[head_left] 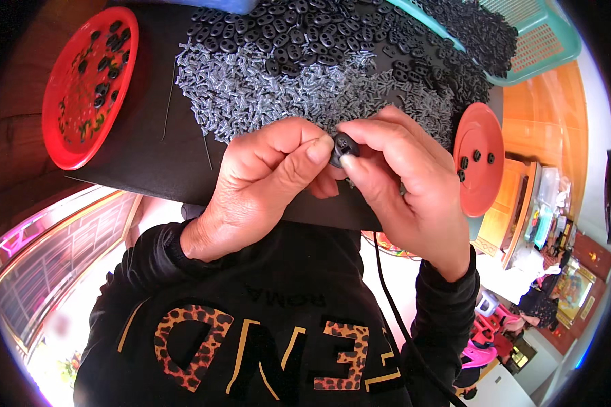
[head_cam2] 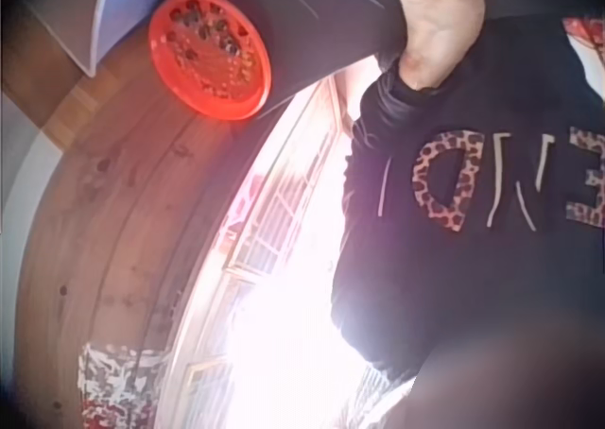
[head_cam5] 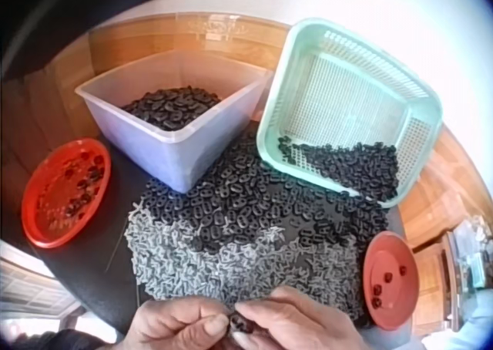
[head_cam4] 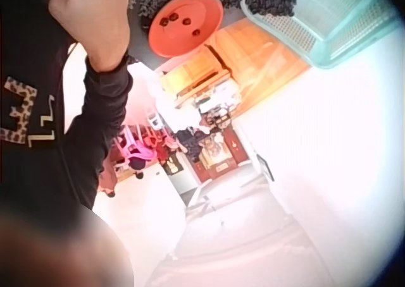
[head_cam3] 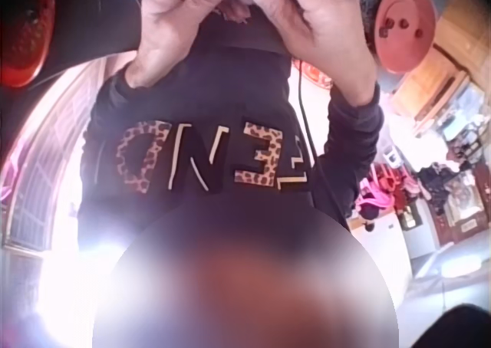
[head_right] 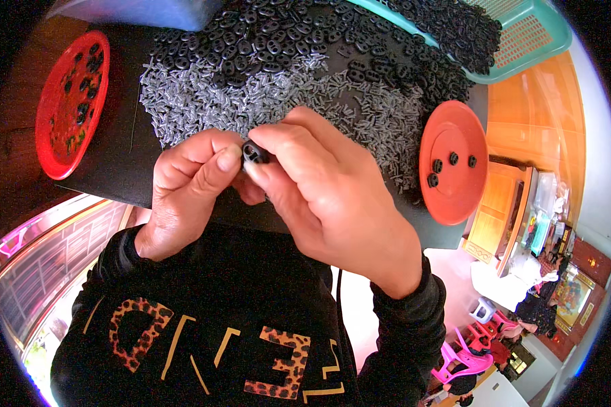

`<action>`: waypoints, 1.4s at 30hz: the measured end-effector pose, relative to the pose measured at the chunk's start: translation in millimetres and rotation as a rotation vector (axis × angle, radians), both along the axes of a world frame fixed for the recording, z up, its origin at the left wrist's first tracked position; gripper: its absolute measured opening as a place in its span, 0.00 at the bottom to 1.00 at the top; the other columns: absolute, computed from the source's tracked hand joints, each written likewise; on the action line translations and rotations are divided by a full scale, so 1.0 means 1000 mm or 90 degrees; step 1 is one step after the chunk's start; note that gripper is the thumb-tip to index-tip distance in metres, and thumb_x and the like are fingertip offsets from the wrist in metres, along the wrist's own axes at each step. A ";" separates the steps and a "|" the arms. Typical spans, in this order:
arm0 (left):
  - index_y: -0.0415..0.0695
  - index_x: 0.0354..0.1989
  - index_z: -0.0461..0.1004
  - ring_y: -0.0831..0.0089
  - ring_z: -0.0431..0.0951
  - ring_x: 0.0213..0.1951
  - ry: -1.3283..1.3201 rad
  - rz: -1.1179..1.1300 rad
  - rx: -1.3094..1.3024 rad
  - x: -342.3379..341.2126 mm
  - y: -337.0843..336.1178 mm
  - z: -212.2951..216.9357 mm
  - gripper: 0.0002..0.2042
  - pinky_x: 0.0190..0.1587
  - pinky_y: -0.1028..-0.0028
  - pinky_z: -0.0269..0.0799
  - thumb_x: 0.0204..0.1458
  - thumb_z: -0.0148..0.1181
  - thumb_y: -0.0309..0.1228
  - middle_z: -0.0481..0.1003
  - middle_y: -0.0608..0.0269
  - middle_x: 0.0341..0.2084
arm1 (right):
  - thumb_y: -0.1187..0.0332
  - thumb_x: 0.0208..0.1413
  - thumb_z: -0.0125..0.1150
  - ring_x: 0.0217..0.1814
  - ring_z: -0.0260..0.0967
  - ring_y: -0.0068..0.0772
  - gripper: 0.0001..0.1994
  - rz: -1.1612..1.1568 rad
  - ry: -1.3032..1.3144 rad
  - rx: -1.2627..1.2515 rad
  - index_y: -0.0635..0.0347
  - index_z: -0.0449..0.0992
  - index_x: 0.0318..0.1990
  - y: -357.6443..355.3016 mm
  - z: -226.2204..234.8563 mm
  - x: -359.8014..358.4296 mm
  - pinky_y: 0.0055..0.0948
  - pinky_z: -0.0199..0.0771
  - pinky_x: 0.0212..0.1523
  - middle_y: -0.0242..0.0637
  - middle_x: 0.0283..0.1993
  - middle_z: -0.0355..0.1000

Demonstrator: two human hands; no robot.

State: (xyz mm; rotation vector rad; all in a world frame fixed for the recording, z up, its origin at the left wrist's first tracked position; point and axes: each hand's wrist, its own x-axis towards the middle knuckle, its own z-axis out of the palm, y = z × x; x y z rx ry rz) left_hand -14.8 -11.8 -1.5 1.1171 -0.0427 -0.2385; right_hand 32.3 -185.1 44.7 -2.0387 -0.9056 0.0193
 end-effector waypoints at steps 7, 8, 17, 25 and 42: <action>0.37 0.33 0.72 0.84 0.71 0.26 -0.069 0.003 0.133 0.000 0.004 0.003 0.11 0.31 0.83 0.69 0.61 0.49 0.33 0.73 0.67 0.25 | 0.79 0.54 0.56 0.31 0.65 0.22 0.08 -0.018 0.173 0.027 0.69 0.74 0.41 0.001 0.008 0.001 0.18 0.62 0.31 0.36 0.31 0.69; 0.37 0.33 0.72 0.84 0.71 0.26 -0.069 0.003 0.133 0.000 0.004 0.003 0.11 0.31 0.83 0.69 0.61 0.49 0.33 0.73 0.67 0.25 | 0.80 0.54 0.56 0.31 0.65 0.22 0.07 -0.020 0.154 0.029 0.69 0.75 0.41 0.001 0.008 0.000 0.18 0.62 0.31 0.36 0.32 0.69; 0.37 0.32 0.72 0.84 0.70 0.24 -0.093 0.027 0.169 0.000 0.003 0.004 0.11 0.28 0.82 0.67 0.61 0.50 0.33 0.71 0.68 0.22 | 0.80 0.52 0.58 0.30 0.65 0.23 0.08 -0.023 0.137 0.044 0.69 0.76 0.40 0.002 0.005 0.001 0.18 0.63 0.31 0.37 0.32 0.70; 0.37 0.33 0.71 0.80 0.69 0.23 -0.065 0.061 0.158 -0.003 -0.001 0.005 0.12 0.29 0.80 0.66 0.62 0.48 0.33 0.70 0.66 0.22 | 0.80 0.49 0.62 0.29 0.67 0.26 0.12 -0.037 -0.008 0.035 0.68 0.75 0.42 0.006 -0.004 -0.004 0.19 0.66 0.28 0.40 0.33 0.70; 0.38 0.34 0.74 0.85 0.70 0.27 0.106 -0.005 -0.044 0.009 0.003 0.011 0.11 0.33 0.83 0.66 0.60 0.52 0.34 0.73 0.70 0.23 | 0.80 0.39 0.67 0.27 0.68 0.34 0.21 0.051 -0.105 -0.089 0.68 0.71 0.45 -0.002 -0.005 0.003 0.26 0.70 0.26 0.41 0.33 0.69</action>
